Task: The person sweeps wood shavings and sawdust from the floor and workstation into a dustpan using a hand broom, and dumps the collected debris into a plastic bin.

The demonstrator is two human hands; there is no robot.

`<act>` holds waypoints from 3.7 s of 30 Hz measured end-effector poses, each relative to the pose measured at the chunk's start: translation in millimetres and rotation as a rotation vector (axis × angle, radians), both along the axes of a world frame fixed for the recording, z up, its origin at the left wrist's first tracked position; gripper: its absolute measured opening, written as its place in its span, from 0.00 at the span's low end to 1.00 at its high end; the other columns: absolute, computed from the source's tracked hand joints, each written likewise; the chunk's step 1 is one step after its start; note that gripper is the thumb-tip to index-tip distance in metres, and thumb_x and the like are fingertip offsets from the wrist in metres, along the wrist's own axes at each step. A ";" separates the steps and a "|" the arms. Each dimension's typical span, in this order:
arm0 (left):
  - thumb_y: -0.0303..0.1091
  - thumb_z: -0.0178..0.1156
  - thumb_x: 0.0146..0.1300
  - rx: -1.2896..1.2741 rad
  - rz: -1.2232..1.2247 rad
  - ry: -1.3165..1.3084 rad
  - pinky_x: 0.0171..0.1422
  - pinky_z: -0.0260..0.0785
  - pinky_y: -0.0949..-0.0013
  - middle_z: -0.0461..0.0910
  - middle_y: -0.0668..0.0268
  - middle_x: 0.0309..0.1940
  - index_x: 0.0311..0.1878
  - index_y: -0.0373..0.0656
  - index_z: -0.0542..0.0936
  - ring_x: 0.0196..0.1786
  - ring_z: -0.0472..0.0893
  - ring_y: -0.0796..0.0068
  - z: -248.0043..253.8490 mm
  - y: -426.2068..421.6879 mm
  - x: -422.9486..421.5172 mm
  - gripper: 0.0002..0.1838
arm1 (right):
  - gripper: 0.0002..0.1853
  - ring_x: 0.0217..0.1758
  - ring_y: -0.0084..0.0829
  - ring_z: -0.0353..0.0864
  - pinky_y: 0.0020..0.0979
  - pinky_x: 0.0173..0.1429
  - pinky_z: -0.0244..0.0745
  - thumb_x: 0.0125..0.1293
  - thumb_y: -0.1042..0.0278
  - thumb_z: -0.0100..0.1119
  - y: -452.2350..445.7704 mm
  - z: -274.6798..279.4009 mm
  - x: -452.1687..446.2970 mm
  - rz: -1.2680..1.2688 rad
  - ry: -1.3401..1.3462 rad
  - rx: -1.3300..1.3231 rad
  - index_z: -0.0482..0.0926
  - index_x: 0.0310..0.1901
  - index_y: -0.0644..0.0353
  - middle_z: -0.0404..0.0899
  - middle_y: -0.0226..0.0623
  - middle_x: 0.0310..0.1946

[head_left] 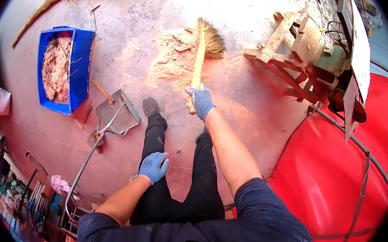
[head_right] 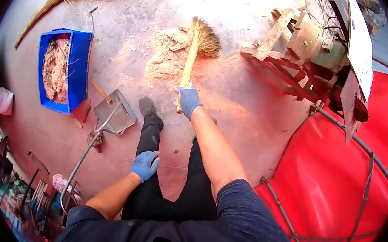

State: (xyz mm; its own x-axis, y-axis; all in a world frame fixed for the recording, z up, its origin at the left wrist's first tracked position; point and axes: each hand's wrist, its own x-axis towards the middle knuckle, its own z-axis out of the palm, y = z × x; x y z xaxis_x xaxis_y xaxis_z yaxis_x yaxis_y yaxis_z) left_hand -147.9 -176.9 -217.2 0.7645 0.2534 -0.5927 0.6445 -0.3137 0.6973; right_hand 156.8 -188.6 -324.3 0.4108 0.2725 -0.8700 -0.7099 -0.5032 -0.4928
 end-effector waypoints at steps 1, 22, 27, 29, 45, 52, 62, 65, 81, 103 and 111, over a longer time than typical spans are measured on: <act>0.37 0.58 0.65 0.005 0.002 -0.004 0.54 0.72 0.55 0.81 0.54 0.41 0.51 0.39 0.79 0.47 0.80 0.53 1.8 0.2 2.1 0.15 | 0.24 0.21 0.27 0.74 0.30 0.21 0.73 0.65 0.69 0.66 14.3 13.6 -20.2 -0.050 -0.038 0.019 0.67 0.58 0.59 0.74 0.34 0.28; 0.38 0.58 0.66 0.077 0.111 -0.057 0.59 0.70 0.55 0.80 0.55 0.47 0.55 0.42 0.78 0.51 0.79 0.52 -7.9 12.5 -58.2 0.17 | 0.09 0.18 0.25 0.73 0.28 0.22 0.68 0.66 0.66 0.60 -243.0 -30.3 -21.6 -0.496 0.441 -0.210 0.72 0.29 0.46 0.73 0.24 0.18; 0.38 0.59 0.65 0.142 0.254 -0.019 0.62 0.69 0.56 0.80 0.55 0.49 0.55 0.41 0.78 0.54 0.78 0.52 8.8 -0.1 -62.2 0.17 | 0.04 0.23 0.31 0.76 0.32 0.25 0.71 0.65 0.71 0.61 -44.1 14.4 -99.5 -0.508 0.466 0.109 0.74 0.37 0.53 0.74 0.32 0.22; 0.37 0.62 0.63 0.240 0.317 -0.043 0.63 0.68 0.55 0.79 0.55 0.51 0.56 0.42 0.78 0.57 0.77 0.51 37.0 3.0 -69.0 0.19 | 0.04 0.23 0.29 0.75 0.31 0.25 0.71 0.66 0.70 0.60 -5.5 58.3 -87.5 -0.480 0.560 0.238 0.74 0.37 0.52 0.74 0.31 0.23; 0.41 0.55 0.74 0.030 1.392 0.049 0.23 0.59 0.80 0.73 0.75 0.23 0.58 0.43 0.76 0.20 0.67 0.88 249.5 99.1 -252.9 0.16 | 0.09 0.26 0.27 0.75 0.29 0.26 0.73 0.67 0.63 0.61 -225.2 180.2 -34.7 -0.189 0.549 0.180 0.72 0.46 0.43 0.76 0.32 0.29; 0.42 0.54 0.74 0.467 1.084 0.281 0.24 0.55 0.79 0.69 0.76 0.22 0.51 0.43 0.79 0.21 0.64 0.87 302.7 127.1 -250.1 0.14 | 0.08 0.23 0.27 0.74 0.28 0.24 0.73 0.66 0.63 0.63 -262.0 182.3 -49.9 -0.241 0.525 0.102 0.72 0.42 0.44 0.75 0.31 0.27; 0.35 0.61 0.69 0.111 1.001 0.057 0.27 0.57 0.81 0.72 0.78 0.26 0.49 0.38 0.84 0.25 0.65 0.90 368.1 110.4 -154.8 0.12 | 0.16 0.24 0.27 0.76 0.31 0.25 0.75 0.67 0.67 0.61 -243.9 220.6 -46.4 -0.090 0.384 0.077 0.68 0.52 0.45 0.74 0.33 0.27; 0.33 0.61 0.68 0.116 0.954 0.086 0.27 0.61 0.81 0.74 0.76 0.26 0.52 0.38 0.84 0.26 0.68 0.90 358.4 123.4 -132.5 0.13 | 0.21 0.23 0.28 0.77 0.31 0.25 0.76 0.67 0.67 0.60 -229.8 209.8 -33.3 0.061 0.307 0.038 0.65 0.59 0.46 0.74 0.34 0.27; 0.30 0.64 0.64 0.216 0.599 -0.101 0.30 0.69 0.73 0.82 0.62 0.24 0.48 0.34 0.84 0.23 0.77 0.81 263.1 166.0 30.8 0.12 | 0.30 0.19 0.31 0.77 0.35 0.20 0.75 0.61 0.77 0.63 -115.4 136.7 59.8 0.134 0.003 -0.104 0.61 0.63 0.56 0.75 0.39 0.25; 0.23 0.65 0.62 0.277 0.657 -0.223 0.29 0.64 0.80 0.81 0.70 0.26 0.46 0.30 0.84 0.25 0.72 0.89 250.1 162.1 210.5 0.10 | 0.14 0.21 0.36 0.78 0.38 0.22 0.76 0.65 0.76 0.60 34.8 83.2 -2.7 0.163 0.496 0.110 0.64 0.46 0.59 0.73 0.41 0.26; 0.22 0.65 0.61 0.376 0.822 -0.131 0.32 0.70 0.78 0.84 0.63 0.28 0.46 0.31 0.84 0.27 0.78 0.84 255.6 162.6 155.2 0.10 | 0.43 0.16 0.31 0.73 0.36 0.18 0.70 0.63 0.75 0.61 -8.9 185.8 141.6 0.759 0.196 -0.046 0.48 0.76 0.55 0.70 0.35 0.21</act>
